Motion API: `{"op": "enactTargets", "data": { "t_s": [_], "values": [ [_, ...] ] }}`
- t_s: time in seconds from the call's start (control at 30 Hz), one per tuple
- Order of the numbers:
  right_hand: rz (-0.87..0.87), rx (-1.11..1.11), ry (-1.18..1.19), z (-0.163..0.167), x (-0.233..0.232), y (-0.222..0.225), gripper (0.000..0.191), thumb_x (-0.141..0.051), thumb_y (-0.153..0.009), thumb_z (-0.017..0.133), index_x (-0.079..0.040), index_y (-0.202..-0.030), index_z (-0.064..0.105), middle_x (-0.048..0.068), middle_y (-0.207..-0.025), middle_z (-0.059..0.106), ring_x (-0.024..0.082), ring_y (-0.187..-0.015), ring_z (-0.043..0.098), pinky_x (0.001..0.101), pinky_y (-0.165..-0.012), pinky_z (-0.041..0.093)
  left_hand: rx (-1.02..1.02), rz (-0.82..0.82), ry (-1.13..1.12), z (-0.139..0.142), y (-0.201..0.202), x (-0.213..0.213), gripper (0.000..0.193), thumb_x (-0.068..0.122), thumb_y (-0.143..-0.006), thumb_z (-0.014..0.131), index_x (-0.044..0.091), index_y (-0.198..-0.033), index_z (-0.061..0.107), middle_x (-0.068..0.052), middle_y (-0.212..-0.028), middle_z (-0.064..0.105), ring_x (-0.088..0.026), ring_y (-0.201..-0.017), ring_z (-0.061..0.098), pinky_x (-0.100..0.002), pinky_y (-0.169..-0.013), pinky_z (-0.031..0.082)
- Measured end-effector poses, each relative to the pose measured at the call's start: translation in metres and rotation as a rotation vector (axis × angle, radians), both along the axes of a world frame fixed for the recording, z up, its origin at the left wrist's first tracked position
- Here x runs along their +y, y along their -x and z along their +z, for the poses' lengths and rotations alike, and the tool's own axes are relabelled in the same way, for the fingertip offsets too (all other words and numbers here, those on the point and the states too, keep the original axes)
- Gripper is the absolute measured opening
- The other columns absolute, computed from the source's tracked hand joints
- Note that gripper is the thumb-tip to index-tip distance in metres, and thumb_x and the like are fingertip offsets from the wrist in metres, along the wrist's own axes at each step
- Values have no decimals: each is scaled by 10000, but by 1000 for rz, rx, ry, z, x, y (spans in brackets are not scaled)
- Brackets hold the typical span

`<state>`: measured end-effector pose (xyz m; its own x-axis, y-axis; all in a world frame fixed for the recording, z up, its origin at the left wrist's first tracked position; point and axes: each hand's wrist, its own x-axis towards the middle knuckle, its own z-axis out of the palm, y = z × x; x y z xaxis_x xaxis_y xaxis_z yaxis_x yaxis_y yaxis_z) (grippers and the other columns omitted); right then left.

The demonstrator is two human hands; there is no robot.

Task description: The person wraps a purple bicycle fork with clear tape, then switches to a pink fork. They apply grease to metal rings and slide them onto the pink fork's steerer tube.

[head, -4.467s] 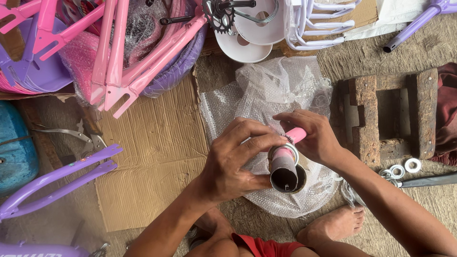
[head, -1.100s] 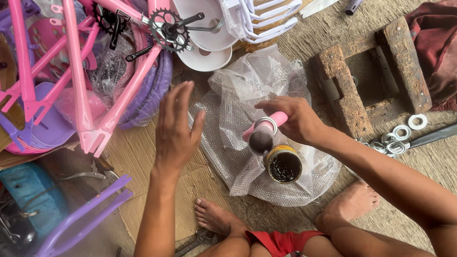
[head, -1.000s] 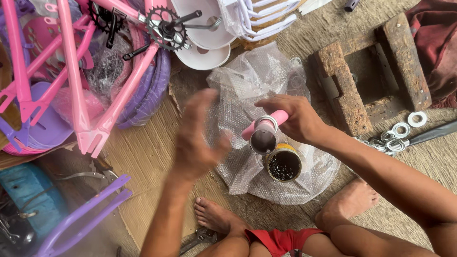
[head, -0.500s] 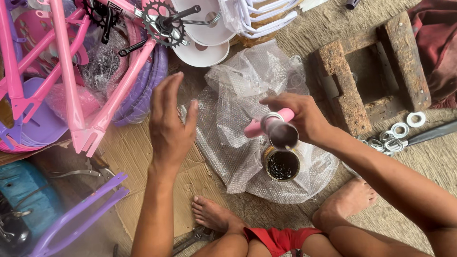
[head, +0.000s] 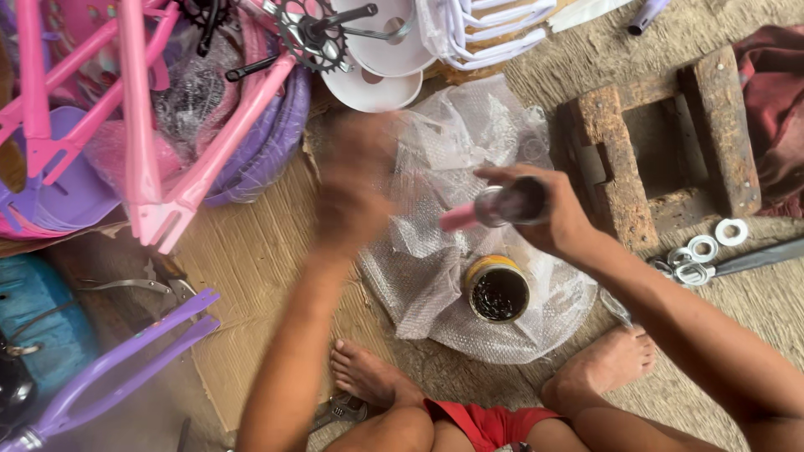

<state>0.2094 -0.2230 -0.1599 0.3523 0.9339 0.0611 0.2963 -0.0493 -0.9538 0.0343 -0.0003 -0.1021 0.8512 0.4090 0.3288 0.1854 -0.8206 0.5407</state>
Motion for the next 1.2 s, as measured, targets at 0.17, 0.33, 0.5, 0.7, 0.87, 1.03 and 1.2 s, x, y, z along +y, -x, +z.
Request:
{"op": "enactTargets", "data": {
  "t_s": [0.17,0.33,0.5,0.7,0.87,1.03,1.2],
  "values": [
    [48,-77,-55,7,-9,0,560,-199,-809,793,23,-1303,651,99,-970,704,173,-836,687,302,-735,556,-9,141,82,3,24,8,517,114,-1078,659,97,-1541,430,-111,-1522,542,-293,-1402,564,-429,-1210,473],
    [27,109,-14,-12,-9,8,308,-206,-858,793,-11,-1074,691,69,-1004,736,163,-881,731,293,-750,606,-270,-484,629,1,-8,-85,850,514,-921,768,83,-1522,350,-163,-1441,536,-268,-1371,550,-407,-1218,489],
    [23,-24,18,-31,-19,5,181,-116,-794,778,-29,-936,705,70,-933,736,143,-776,736,269,-675,613,-110,-332,578,-4,-36,-100,631,424,-888,798,68,-1367,592,-130,-1356,678,-268,-1251,689,-410,-1097,593],
    [-24,415,98,-31,-30,8,353,-127,-770,802,5,-1076,686,97,-945,752,126,-829,737,277,-705,638,-73,-379,438,-23,-37,-102,446,260,-825,849,77,-1206,708,-76,-1361,678,-318,-1397,581,-498,-1282,388],
    [7,222,-41,-14,-18,2,498,-202,-776,854,1,-1189,664,83,-1041,721,140,-899,688,319,-774,570,57,-377,437,-44,-27,-82,752,162,-821,812,135,-1530,562,-111,-1592,534,-318,-1529,462,-484,-1330,350],
    [-2,-15,-13,2,-12,3,575,-239,-828,820,-4,-1327,659,89,-955,698,173,-817,673,335,-729,540,407,-265,458,-47,-1,-55,1169,404,-679,939,65,-1585,283,-239,-1618,316,-388,-1510,282,-536,-1221,247],
    [-13,-60,-7,1,-10,2,560,-261,-847,817,-33,-1334,661,80,-913,689,179,-800,687,323,-720,549,291,-322,488,-6,-2,-45,1307,508,-627,945,67,-1626,228,-231,-1664,289,-382,-1538,310,-516,-1247,292]
  ]
}}
